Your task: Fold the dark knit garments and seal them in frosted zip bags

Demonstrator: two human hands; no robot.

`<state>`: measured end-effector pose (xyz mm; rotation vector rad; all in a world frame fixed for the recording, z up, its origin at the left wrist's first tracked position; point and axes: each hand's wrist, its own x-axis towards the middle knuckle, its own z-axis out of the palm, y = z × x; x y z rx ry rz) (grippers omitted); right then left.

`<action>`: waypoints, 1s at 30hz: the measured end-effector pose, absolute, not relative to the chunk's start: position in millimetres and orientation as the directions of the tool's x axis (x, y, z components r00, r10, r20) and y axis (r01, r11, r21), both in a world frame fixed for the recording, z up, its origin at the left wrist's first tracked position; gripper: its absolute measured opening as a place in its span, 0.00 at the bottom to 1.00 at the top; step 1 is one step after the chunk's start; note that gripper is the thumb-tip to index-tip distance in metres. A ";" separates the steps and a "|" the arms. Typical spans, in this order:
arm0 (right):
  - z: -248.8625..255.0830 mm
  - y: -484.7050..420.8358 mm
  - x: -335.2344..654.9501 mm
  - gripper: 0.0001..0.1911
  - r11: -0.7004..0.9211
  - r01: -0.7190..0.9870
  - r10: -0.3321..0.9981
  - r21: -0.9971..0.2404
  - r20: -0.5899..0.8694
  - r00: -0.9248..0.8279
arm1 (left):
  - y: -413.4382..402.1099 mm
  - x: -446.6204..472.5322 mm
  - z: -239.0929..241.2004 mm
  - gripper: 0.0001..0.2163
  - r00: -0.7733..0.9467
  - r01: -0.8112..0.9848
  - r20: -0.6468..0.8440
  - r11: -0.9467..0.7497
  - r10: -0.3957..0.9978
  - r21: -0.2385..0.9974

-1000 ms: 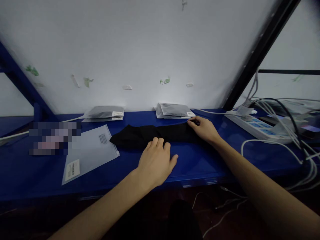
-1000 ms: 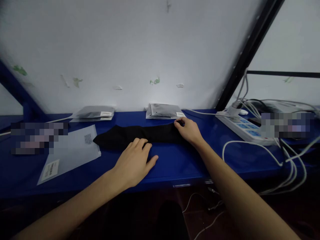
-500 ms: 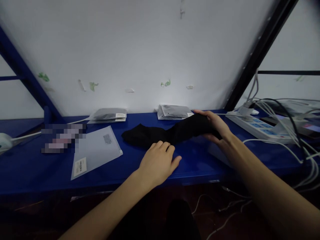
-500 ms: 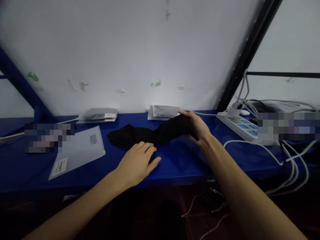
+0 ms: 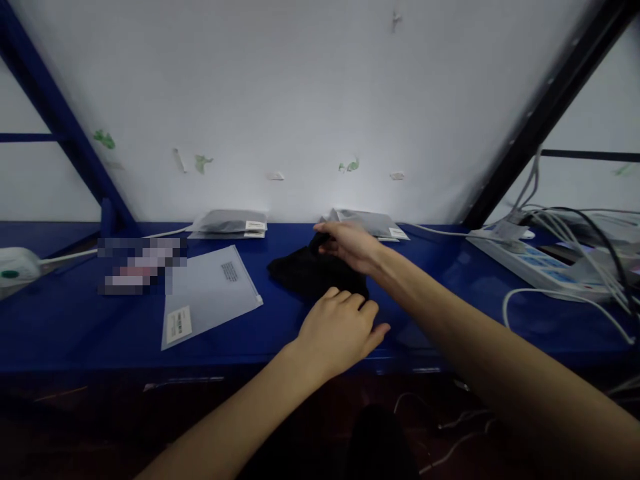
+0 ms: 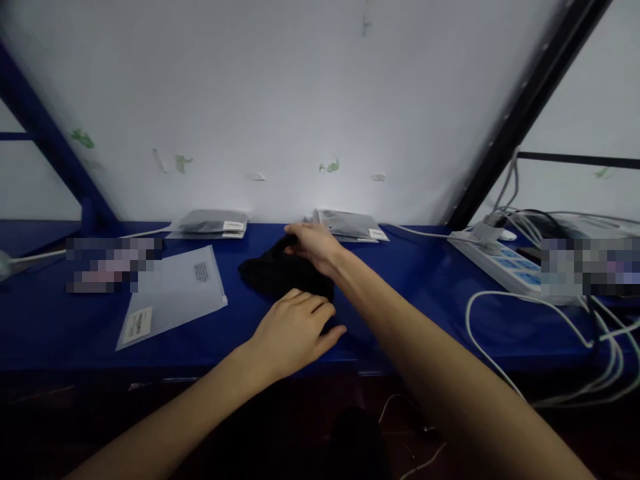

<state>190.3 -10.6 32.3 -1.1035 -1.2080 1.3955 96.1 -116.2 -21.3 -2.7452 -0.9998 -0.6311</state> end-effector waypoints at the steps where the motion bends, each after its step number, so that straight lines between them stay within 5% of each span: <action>1: 24.3 -8.1 182.5 0.02 -0.073 -0.050 0.985 -0.996 -0.064 -0.160 | -116.5 96.1 -21.0 0.15 0.688 0.647 0.430 -0.762 0.585 0.002; 6: -0.5 0.1 169.8 0.17 0.130 0.378 0.966 -0.917 0.032 -0.255 | -116.2 96.4 -21.6 0.14 0.690 0.638 0.423 -0.769 0.587 0.027; 10: 0.1 6.0 179.5 0.23 0.485 0.741 0.874 -0.463 0.242 -0.421 | -115.6 96.2 -22.8 0.14 0.701 0.602 0.444 -0.797 0.559 0.053; 13: 0.5 12.8 190.9 0.23 0.619 0.770 0.768 -0.152 0.325 -0.553 | -115.3 95.1 -22.7 0.14 0.721 0.577 0.440 -0.815 0.536 0.049; 15: -1.0 18.4 201.0 0.23 0.642 0.763 0.743 -0.069 0.300 -0.598 | -115.1 94.1 -21.9 0.14 0.736 0.563 0.432 -0.826 0.521 0.037; 20: -8.6 29.2 235.9 0.25 0.581 0.804 0.807 -0.127 0.223 -0.547 | -115.1 91.6 -16.8 0.12 0.747 0.545 0.423 -0.837 0.513 0.053; 30: -23.0 28.5 293.3 0.20 0.385 0.890 0.899 -0.246 0.317 -0.301 | -119.0 92.3 -13.3 0.09 0.650 0.630 0.520 -0.776 0.554 0.038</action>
